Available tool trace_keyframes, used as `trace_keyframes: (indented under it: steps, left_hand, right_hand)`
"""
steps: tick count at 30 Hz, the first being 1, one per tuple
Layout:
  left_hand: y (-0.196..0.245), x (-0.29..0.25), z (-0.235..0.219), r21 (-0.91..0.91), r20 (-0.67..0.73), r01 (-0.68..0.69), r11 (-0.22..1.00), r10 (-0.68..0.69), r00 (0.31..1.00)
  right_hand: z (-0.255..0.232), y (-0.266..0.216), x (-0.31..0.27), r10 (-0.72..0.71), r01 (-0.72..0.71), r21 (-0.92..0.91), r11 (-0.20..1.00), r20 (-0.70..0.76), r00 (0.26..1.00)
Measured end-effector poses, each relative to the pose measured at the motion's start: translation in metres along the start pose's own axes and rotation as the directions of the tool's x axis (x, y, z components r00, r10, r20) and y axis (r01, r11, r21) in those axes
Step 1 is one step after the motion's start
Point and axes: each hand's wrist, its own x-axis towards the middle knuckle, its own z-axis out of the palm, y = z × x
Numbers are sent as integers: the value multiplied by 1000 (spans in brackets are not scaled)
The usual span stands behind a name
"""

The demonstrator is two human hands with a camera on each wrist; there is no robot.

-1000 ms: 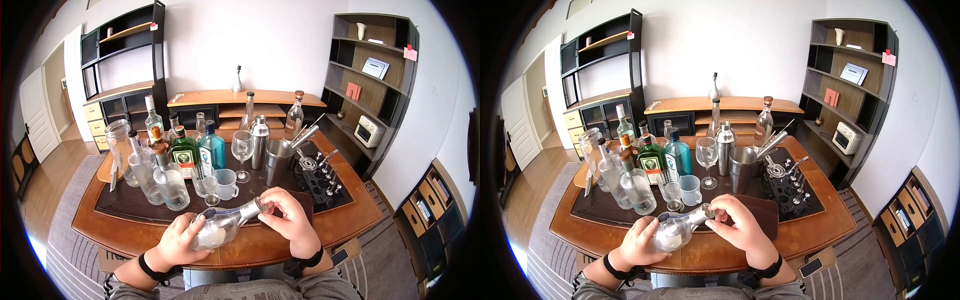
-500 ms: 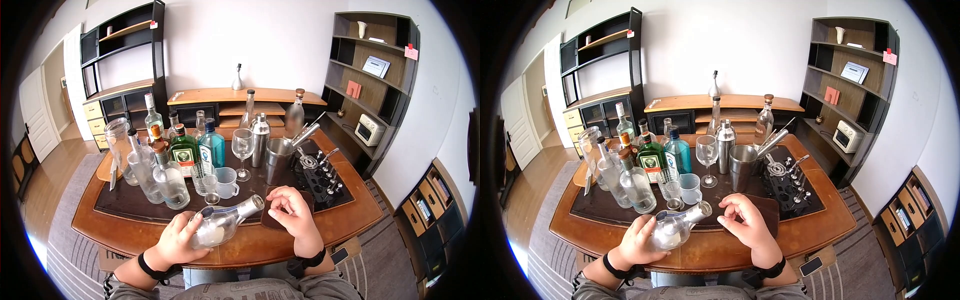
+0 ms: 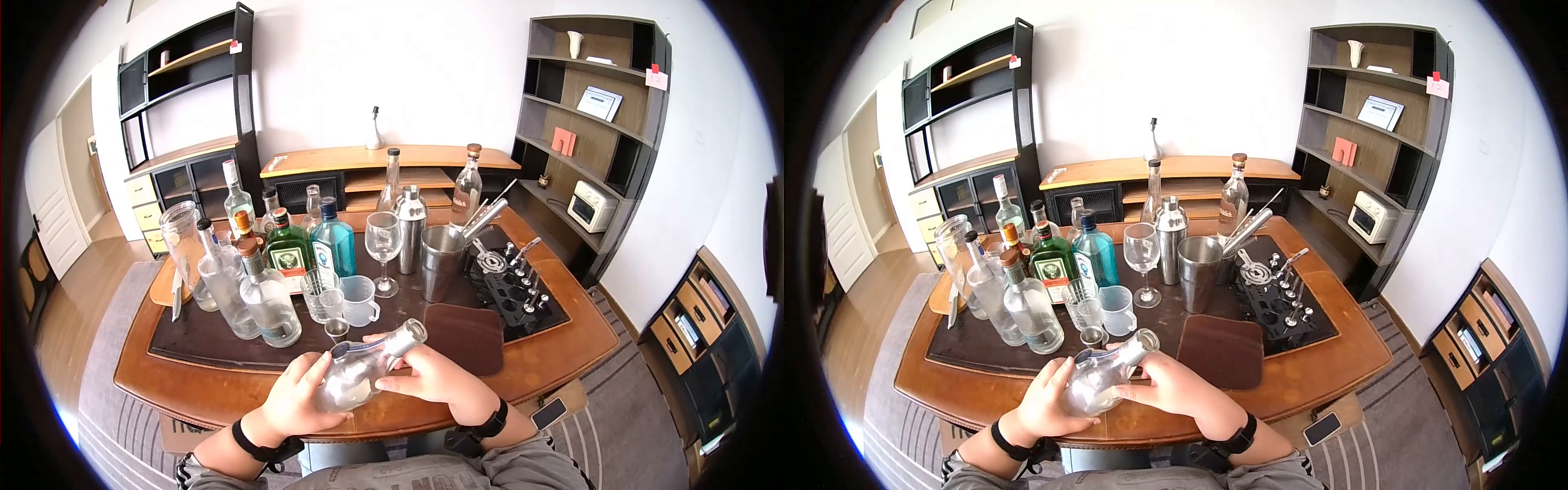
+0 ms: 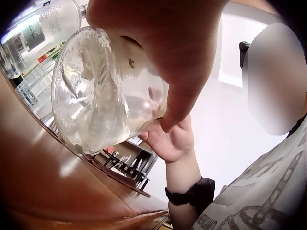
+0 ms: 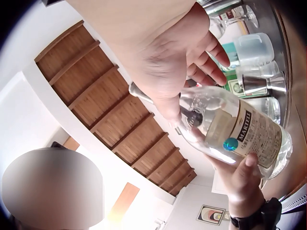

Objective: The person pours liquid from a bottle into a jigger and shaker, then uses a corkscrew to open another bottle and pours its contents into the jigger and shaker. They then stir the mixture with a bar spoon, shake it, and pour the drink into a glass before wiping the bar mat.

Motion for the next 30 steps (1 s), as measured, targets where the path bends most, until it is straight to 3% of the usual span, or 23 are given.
trace_keyframes:
  steps: [4, 7, 10, 13, 16, 19, 20, 23, 25, 30]
  left_hand:
    - [4, 6, 3, -47, 4, 25, 999, -25, 1000]
    - [3, 9, 7, -93, 11, 22, 995, -21, 1000]
    - [2, 12, 9, -102, 21, 7, 995, -5, 1000]
    - [-1, 5, 18, -139, 12, 57, 989, -56, 998]
    - [-7, 0, 25, -133, -2, 37, 990, -38, 999]
    - [-14, -5, 32, -242, 22, 68, 968, -65, 998]
    - [-16, -7, 35, -279, 31, 96, 956, -91, 995]
    - [-23, -12, 40, -357, 70, 175, 918, -161, 985]
    - [-27, -14, 41, -373, 106, 221, 901, -195, 975]
    - [-21, 3, 32, -453, 162, 216, 865, -158, 974]
  right_hand:
    - [1, 18, 3, -46, 46, 5, 999, -27, 999]
    - [6, 30, 6, -220, 226, 15, 974, -169, 961]
    - [3, 27, 5, -199, 190, -72, 979, -172, 965]
    - [1, 9, 3, -121, 125, 36, 991, -98, 988]
    - [-6, 18, -3, -159, 134, -240, 961, -86, 984]
    - [-16, 16, -16, -61, 35, -206, 978, -118, 991]
    - [-19, 11, -20, -44, 18, -155, 988, -170, 984]
    - [-40, 20, -25, -226, 179, -207, 962, -231, 946]
    - [-54, 26, -34, -193, 173, -89, 981, -319, 928]
    - [-98, 31, -56, -166, 99, -153, 983, -527, 833]
